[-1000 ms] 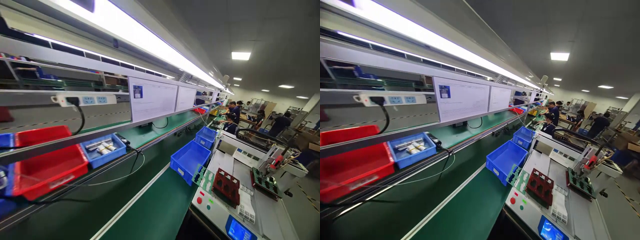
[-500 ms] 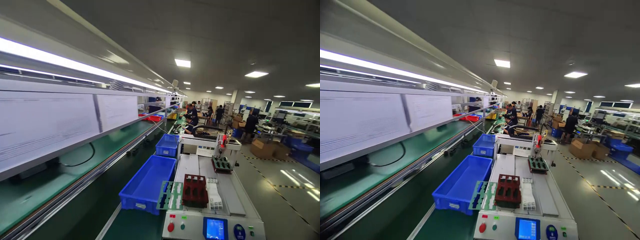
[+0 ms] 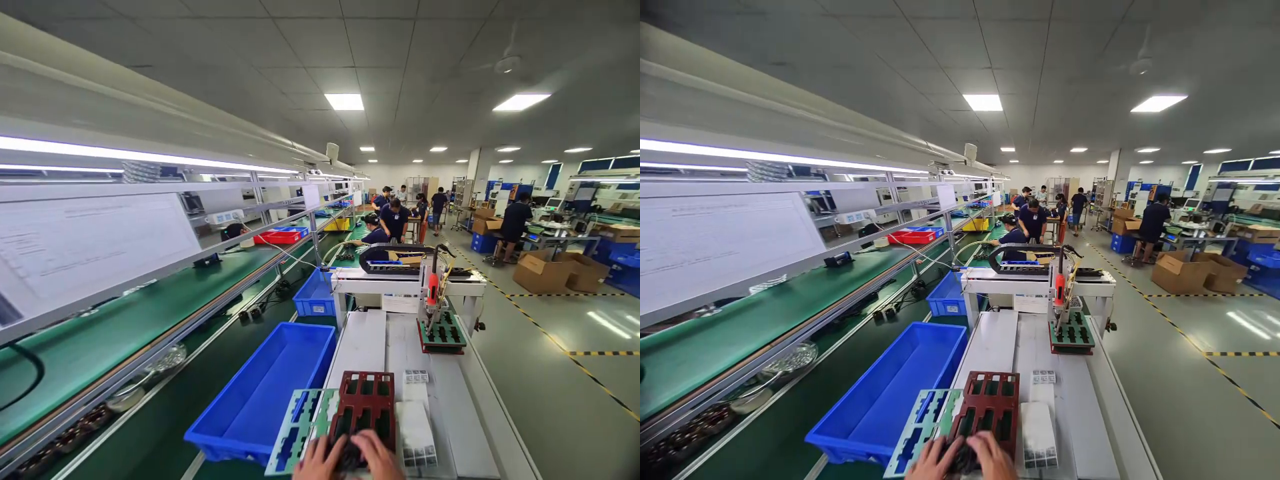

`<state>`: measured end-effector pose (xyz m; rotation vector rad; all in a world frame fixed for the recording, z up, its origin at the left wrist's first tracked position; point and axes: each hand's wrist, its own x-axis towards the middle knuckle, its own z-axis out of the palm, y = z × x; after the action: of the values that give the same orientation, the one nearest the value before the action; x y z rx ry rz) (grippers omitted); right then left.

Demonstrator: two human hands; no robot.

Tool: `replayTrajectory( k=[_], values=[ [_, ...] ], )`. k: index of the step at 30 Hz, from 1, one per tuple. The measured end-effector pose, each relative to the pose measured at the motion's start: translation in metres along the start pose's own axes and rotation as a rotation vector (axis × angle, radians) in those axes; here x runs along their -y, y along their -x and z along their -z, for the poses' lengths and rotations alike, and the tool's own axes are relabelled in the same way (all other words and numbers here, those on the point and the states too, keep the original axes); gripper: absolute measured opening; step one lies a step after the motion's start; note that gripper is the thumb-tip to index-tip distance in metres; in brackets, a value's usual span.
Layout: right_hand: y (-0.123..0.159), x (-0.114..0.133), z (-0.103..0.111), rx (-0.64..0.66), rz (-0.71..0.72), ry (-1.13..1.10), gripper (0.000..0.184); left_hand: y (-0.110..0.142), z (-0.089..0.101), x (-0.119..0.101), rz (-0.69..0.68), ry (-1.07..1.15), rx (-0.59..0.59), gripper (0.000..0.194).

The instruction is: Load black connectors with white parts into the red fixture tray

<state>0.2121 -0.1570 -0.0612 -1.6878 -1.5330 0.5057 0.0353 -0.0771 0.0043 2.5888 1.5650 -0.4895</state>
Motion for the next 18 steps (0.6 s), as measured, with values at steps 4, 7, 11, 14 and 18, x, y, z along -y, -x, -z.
replayTrajectory(
  k=[4, 7, 11, 14, 18],
  values=[
    [-0.058, -0.025, 0.025, 0.022, 0.018, -0.047, 0.061, -0.056, 0.037, -0.039, -0.148, 0.126, -0.166, 0.073],
    [-0.087, -0.049, 0.042, 0.01, -0.023, -0.04, 0.051, -0.088, 0.057, -0.049, -0.173, 0.129, -0.127, 0.072],
    [-0.111, -0.073, 0.051, -0.013, -0.05, -0.011, 0.049, -0.103, 0.066, -0.041, -0.229, 0.145, -0.061, 0.085],
    [-0.117, -0.083, 0.053, -0.001, -0.044, 0.02, 0.047, -0.103, 0.068, -0.027, -0.284, 0.218, 0.003, 0.111],
    [-0.123, -0.081, 0.055, 0.01, -0.071, 0.094, 0.042, -0.099, 0.074, -0.002, -0.306, 0.376, 0.049, 0.124]
  ],
)
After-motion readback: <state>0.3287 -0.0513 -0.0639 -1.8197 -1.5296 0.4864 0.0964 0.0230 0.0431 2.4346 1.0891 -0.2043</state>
